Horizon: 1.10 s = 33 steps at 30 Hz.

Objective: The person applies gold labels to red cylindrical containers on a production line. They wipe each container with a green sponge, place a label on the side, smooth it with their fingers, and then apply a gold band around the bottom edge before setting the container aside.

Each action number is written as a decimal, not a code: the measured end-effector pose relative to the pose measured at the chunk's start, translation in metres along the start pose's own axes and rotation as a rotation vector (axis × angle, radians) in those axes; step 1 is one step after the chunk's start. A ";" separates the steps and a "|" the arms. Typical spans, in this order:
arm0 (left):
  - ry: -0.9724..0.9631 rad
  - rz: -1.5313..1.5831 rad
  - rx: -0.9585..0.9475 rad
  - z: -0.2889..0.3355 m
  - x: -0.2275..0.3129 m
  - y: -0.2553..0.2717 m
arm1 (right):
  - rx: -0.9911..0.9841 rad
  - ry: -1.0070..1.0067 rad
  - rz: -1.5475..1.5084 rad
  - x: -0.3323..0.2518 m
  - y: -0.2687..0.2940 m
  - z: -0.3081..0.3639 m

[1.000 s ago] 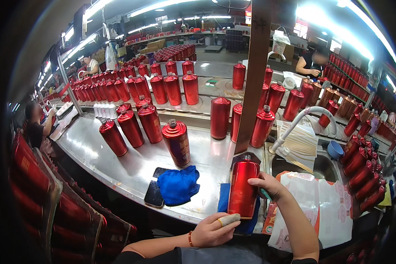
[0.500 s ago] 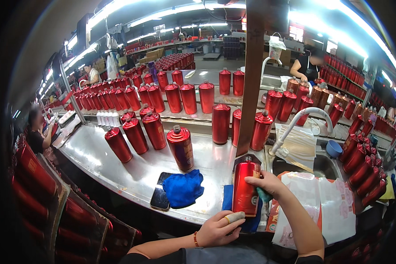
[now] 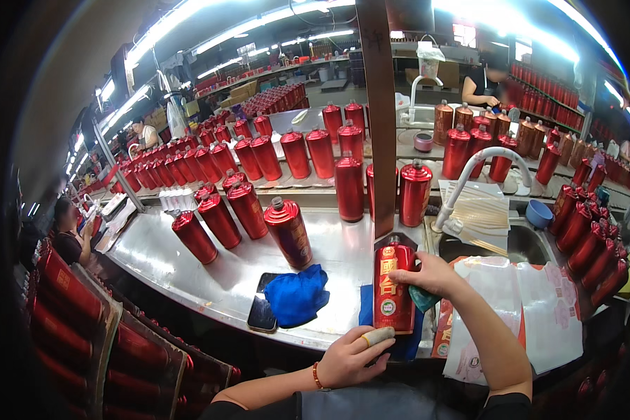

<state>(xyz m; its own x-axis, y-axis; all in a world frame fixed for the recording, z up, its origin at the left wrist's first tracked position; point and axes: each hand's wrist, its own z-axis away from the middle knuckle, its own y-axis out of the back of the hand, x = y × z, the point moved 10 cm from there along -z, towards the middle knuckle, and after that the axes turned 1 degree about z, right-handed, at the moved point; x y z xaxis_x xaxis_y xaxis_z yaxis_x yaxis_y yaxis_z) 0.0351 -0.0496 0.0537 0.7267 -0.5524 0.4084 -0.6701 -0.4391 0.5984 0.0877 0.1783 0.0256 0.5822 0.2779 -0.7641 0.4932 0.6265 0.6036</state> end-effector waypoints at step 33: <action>-0.014 0.016 -0.045 -0.015 0.006 -0.001 | -0.352 -0.031 -0.695 0.049 -0.023 -0.014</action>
<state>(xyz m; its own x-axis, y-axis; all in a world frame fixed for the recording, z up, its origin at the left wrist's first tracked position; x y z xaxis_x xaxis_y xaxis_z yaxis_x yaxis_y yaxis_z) 0.0426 -0.0417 0.0660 0.7134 -0.5690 0.4090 -0.6742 -0.3980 0.6222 0.0951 0.1876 -0.0290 0.2348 -0.2809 -0.9306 0.5203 0.8450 -0.1237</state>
